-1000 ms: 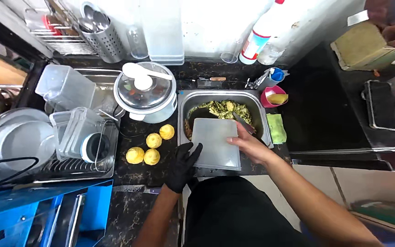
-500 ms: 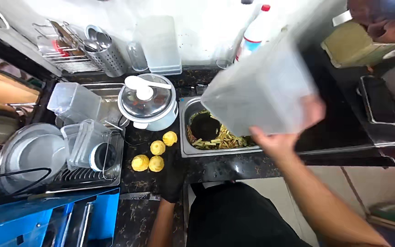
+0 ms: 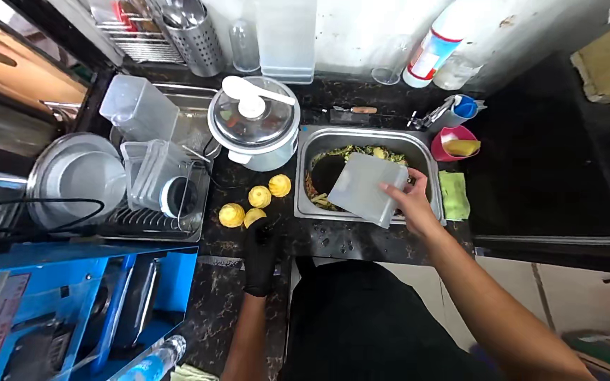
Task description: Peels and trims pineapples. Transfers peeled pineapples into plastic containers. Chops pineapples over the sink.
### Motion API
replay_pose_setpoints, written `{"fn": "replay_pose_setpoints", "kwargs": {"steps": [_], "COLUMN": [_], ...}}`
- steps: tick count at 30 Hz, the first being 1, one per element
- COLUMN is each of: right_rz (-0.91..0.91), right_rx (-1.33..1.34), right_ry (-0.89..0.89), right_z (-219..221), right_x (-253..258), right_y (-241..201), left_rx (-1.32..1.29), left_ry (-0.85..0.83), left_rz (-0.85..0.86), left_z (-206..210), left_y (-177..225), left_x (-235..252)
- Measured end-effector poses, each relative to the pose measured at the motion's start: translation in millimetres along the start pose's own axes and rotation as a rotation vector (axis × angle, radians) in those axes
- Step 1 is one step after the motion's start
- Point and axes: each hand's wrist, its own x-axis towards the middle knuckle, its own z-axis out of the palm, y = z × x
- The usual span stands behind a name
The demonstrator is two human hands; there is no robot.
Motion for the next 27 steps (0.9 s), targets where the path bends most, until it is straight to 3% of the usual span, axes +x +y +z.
{"fn": "replay_pose_setpoints", "kwargs": {"steps": [2, 5, 8, 11, 17, 21, 24, 27], "right_rz": [0.229, 0.494, 0.634, 0.699, 0.619, 0.525, 0.401, 0.230], "right_rx": [0.047, -0.093, -0.318, -0.473, -0.601, -0.541, -0.409, -0.512], "right_ry": [-0.094, -0.441, -0.685, -0.780, -0.917, -0.769, -0.692, -0.672], "right_z": [8.0, 30.5, 76.9, 128.0, 181.1, 158.7, 135.9, 127.7], "right_x": [1.2, 8.1, 19.3, 30.4, 44.4, 34.6, 8.9, -19.7], "right_y": [0.2, -2.0, -3.7, 2.1, 9.7, -5.6, -13.2, -5.1], "left_rx": [-0.023, -0.024, 0.173, 0.423, 0.518, 0.525, 0.579, 0.699], "left_ry": [0.042, 0.114, 0.153, 0.096, -0.017, -0.045, -0.165, -0.333], "left_rz": [-0.020, -0.047, -0.030, 0.017, 0.059, 0.167, 0.203, 0.174], "left_z": [-5.4, -14.8, -28.3, -43.5, -56.3, -55.1, -42.2, -14.9], "left_y": [-7.1, -21.8, -24.3, -15.8, 3.4, 2.9, 5.1, 25.5], "left_x": [-1.4, -0.5, 7.3, 17.7, 37.4, 64.3, 107.0, 139.2]}}
